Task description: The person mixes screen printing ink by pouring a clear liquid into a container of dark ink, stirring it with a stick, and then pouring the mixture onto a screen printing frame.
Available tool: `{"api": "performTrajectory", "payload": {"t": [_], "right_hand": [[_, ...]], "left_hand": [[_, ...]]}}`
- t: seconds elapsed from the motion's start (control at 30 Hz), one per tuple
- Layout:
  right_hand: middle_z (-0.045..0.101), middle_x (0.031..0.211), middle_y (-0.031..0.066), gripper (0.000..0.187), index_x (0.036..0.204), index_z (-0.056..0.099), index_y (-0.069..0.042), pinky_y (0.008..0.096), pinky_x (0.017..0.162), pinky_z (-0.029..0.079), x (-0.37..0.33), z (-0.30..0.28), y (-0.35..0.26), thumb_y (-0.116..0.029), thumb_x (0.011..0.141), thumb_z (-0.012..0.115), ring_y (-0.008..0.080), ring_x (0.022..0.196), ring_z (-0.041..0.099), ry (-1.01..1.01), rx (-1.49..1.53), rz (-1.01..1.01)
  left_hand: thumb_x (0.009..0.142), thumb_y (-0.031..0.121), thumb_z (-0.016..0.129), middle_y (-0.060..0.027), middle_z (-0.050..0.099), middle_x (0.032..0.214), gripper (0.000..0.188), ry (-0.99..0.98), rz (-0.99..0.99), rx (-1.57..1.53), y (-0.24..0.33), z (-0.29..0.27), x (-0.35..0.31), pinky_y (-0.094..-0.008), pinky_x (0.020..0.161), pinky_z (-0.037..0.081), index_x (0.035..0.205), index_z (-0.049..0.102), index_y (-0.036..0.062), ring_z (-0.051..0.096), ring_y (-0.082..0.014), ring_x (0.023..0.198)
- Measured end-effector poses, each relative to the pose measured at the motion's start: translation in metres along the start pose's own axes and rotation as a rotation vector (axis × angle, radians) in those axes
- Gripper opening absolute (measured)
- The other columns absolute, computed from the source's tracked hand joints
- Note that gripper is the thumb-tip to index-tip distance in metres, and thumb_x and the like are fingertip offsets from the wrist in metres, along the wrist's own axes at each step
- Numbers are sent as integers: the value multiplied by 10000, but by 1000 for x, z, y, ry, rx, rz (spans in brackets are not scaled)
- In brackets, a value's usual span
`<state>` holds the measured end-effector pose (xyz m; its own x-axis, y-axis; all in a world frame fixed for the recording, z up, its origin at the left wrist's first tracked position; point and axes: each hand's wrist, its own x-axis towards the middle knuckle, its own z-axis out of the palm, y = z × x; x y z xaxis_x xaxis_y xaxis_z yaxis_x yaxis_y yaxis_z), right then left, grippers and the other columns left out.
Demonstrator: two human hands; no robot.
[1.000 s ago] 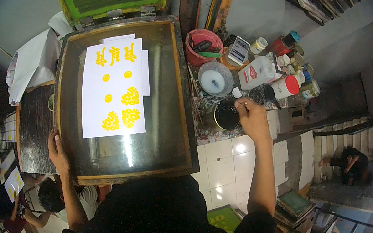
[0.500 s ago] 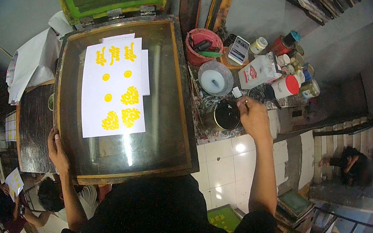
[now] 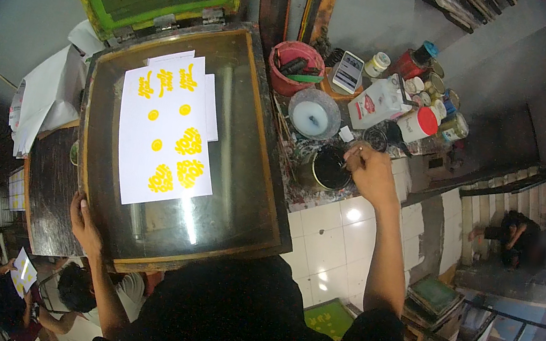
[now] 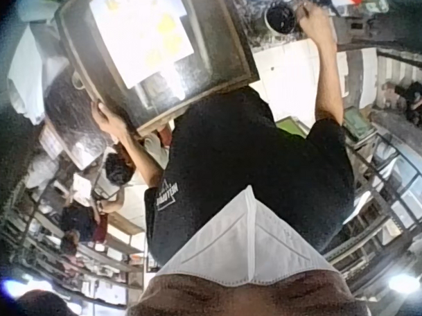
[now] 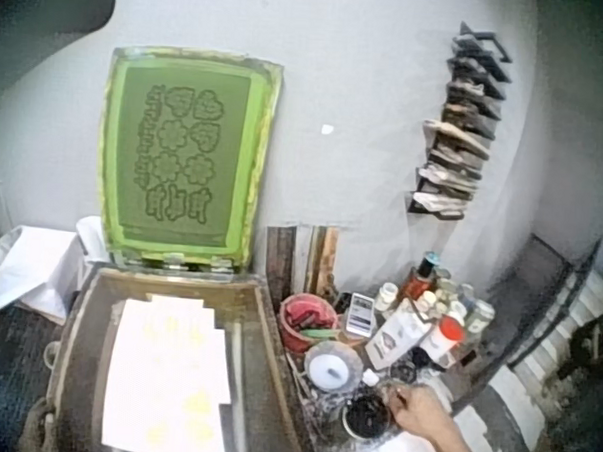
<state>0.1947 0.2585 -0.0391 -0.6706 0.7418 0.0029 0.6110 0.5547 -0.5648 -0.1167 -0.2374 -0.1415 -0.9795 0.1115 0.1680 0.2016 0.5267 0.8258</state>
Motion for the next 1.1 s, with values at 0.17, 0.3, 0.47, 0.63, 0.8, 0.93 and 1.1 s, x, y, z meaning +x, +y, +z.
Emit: {"api": "performTrajectory", "payload": {"t": [0.17,0.3,0.47,0.63,0.8,0.93,1.1], "right_hand": [[684,754,125,147,915,657,42,333,629,506,-4,2,-2,-101,932,628,223,619,636,85,-76,-89],[683,787,174,121,935,661,39,366,655,506,-6,3,-4,-75,913,625,288,644,643,-23,176,69],[691,840,193,130,923,670,31,377,670,505,-4,6,-5,-87,919,615,316,677,641,-41,106,25],[695,837,188,164,929,680,37,378,707,521,-4,17,6,-112,920,613,311,730,670,52,-14,-78],[700,905,229,183,962,688,28,433,759,532,-25,19,-14,-140,922,627,386,876,697,169,-18,-5],[709,989,208,165,1025,693,5,433,773,544,-65,41,-23,-115,927,637,398,898,685,264,-21,-119],[684,970,169,177,1075,696,-19,413,761,550,-95,56,-31,-85,915,660,372,860,674,295,-24,-9]], "left_hand": [[1051,369,472,-225,497,1453,507,7,20,32,-1,-1,0,-434,1113,363,1330,560,-45,477,-348,1337],[1055,370,469,-227,499,1450,511,8,2,28,6,0,-2,-432,1118,355,1339,553,-45,481,-349,1331],[1055,370,477,-230,504,1443,515,20,-16,-24,7,0,-3,-427,1111,358,1350,538,-49,488,-349,1322],[1057,314,492,-207,562,1358,451,98,146,72,18,1,-9,-417,1078,386,1321,552,-47,527,-309,1253],[1043,242,526,-132,664,1130,340,-247,-24,-489,64,33,-34,-329,870,500,1260,596,-10,623,-193,943],[1049,238,506,-139,672,1140,336,-986,-180,-659,141,80,-63,-333,873,523,1266,590,-5,659,-211,979],[1054,312,499,-169,646,1229,421,-1599,-421,-887,178,160,-102,-360,909,533,1339,531,4,663,-227,1069]]}}
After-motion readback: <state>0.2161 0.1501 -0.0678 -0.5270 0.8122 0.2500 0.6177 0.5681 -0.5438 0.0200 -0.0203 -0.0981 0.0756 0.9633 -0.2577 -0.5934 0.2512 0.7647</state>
